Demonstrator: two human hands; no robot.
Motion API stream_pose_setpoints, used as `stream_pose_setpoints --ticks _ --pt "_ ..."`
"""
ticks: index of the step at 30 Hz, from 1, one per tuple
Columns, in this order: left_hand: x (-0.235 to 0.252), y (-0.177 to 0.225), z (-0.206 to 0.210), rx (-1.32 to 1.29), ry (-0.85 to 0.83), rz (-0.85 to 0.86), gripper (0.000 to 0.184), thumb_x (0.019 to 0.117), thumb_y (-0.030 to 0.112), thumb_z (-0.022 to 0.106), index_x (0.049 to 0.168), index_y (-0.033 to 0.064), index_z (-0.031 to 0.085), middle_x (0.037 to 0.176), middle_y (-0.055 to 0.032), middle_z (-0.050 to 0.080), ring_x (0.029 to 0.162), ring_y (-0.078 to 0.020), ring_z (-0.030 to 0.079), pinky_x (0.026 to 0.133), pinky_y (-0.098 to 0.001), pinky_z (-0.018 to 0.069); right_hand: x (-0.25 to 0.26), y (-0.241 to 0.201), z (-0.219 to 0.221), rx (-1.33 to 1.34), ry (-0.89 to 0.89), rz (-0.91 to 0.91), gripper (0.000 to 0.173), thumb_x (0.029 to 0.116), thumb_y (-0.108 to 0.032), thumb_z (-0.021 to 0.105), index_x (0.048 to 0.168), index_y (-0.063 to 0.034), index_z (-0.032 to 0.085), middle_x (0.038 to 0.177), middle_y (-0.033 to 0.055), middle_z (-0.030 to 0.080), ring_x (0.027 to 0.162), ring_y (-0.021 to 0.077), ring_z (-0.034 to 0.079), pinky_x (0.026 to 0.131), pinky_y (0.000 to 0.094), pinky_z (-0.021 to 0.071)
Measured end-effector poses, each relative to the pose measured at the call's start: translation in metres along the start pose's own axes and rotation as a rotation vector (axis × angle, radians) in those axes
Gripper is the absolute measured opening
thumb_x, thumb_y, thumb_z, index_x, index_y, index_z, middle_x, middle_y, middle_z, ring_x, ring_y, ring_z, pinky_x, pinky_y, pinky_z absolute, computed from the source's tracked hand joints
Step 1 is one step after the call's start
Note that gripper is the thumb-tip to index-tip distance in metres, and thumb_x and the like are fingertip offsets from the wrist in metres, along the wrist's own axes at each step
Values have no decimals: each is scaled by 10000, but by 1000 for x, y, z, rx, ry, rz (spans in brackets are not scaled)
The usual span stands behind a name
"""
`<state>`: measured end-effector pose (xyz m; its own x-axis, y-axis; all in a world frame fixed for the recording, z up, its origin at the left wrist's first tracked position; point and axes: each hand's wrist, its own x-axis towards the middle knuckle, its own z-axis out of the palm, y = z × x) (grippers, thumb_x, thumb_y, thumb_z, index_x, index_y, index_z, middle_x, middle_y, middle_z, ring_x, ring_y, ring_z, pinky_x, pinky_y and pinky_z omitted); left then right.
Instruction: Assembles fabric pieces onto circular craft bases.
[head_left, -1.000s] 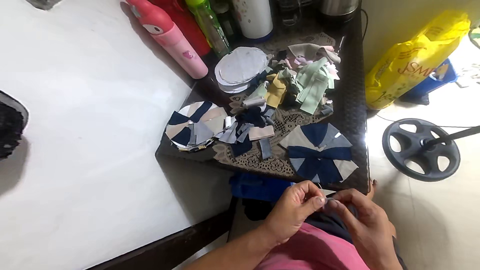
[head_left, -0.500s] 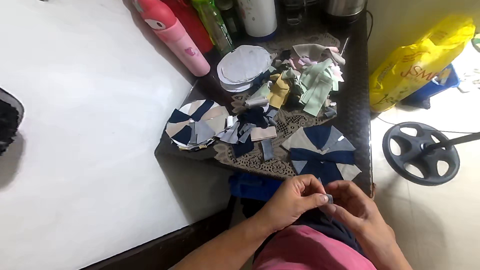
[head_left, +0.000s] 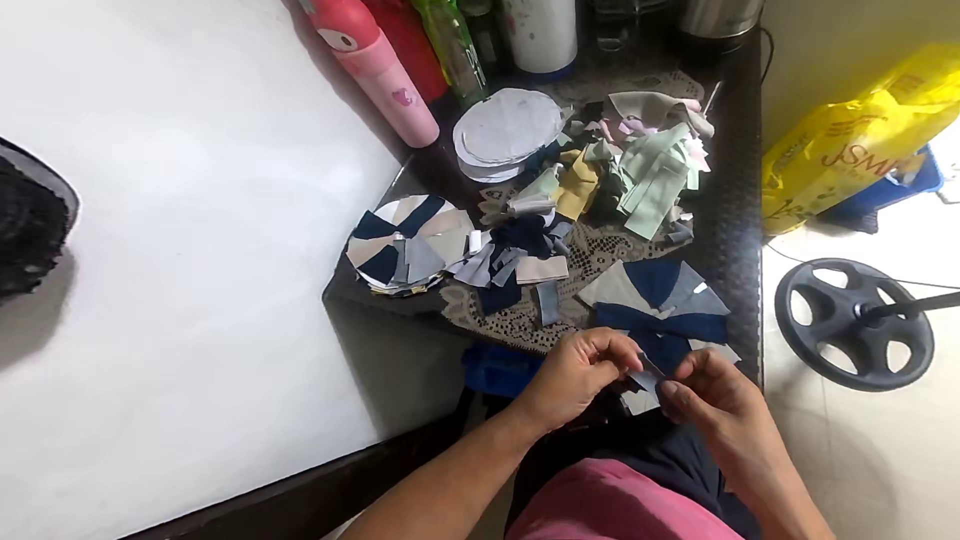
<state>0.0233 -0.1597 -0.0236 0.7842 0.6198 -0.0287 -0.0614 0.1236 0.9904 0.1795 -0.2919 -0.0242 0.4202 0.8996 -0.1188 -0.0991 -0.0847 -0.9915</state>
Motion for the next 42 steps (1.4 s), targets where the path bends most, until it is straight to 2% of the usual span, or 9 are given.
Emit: stream_pose_setpoints --ticks 4,8,10,15,20,27,37,40,42 --pt "6 5 -7 161 27 54 179 948 -47 596 1008 -22 763 1106 -83 734 1063 -77 682 939 -236 564 11 -6 -2 -94 -51 -46 125 880 23 622 958 -72 602 797 -37 678 667 41 663 613 201 577" --pt "23 10 -17 474 126 58 199 960 29 610 1068 31 777 1134 -79 737 1065 -59 683 922 -204 557 32 -16 2 -437 -27 -111 112 909 -43 636 936 -68 741 844 -23 713 711 -19 644 661 161 546" --pt "36 10 -22 615 166 52 210 966 54 608 1080 60 785 1122 -69 742 1036 -67 688 904 -224 559 47 -22 8 -623 -5 -142 139 942 -70 634 982 -73 767 917 32 725 790 31 665 734 201 553" --pt "64 14 -25 816 219 58 215 948 1 624 1082 52 783 1135 -107 734 990 -161 704 873 -328 574 79 -30 20 -867 8 -168 191 964 -18 605 1036 -34 781 1022 157 727 922 244 704 839 401 566" --pt "73 12 -23 930 184 103 231 941 -27 605 1078 31 782 1125 -131 736 1001 -209 712 881 -367 578 87 -30 23 -944 -34 -129 225 974 2 573 1065 -21 777 1078 185 719 999 313 700 890 480 552" --pt "76 9 -23 1017 128 88 244 940 -42 598 1094 20 776 1148 -149 725 1051 -253 705 903 -403 572 89 -23 25 -982 -60 -133 240 979 7 558 1076 -17 776 1086 194 709 1001 327 698 887 490 555" --pt "77 11 -27 1022 171 42 246 935 -37 612 1134 28 740 1132 -132 691 835 -205 671 755 -354 570 91 -20 28 -1026 -69 -164 253 984 13 545 1083 -19 776 1094 197 711 997 349 703 877 511 558" --pt "76 8 -28 1055 213 121 182 919 -41 626 1041 26 743 1117 -145 681 831 -224 676 739 -381 578 92 -20 28 -1035 -75 -146 258 988 9 542 1092 -24 775 1113 192 709 1007 345 700 888 508 554" --pt "74 5 -29 1071 235 182 163 913 -39 627 970 32 763 1127 -150 683 930 -262 687 802 -421 583 92 -20 28 -1035 -72 -144 259 988 8 542 1093 -25 777 1111 192 710 1004 349 701 883 512 555"
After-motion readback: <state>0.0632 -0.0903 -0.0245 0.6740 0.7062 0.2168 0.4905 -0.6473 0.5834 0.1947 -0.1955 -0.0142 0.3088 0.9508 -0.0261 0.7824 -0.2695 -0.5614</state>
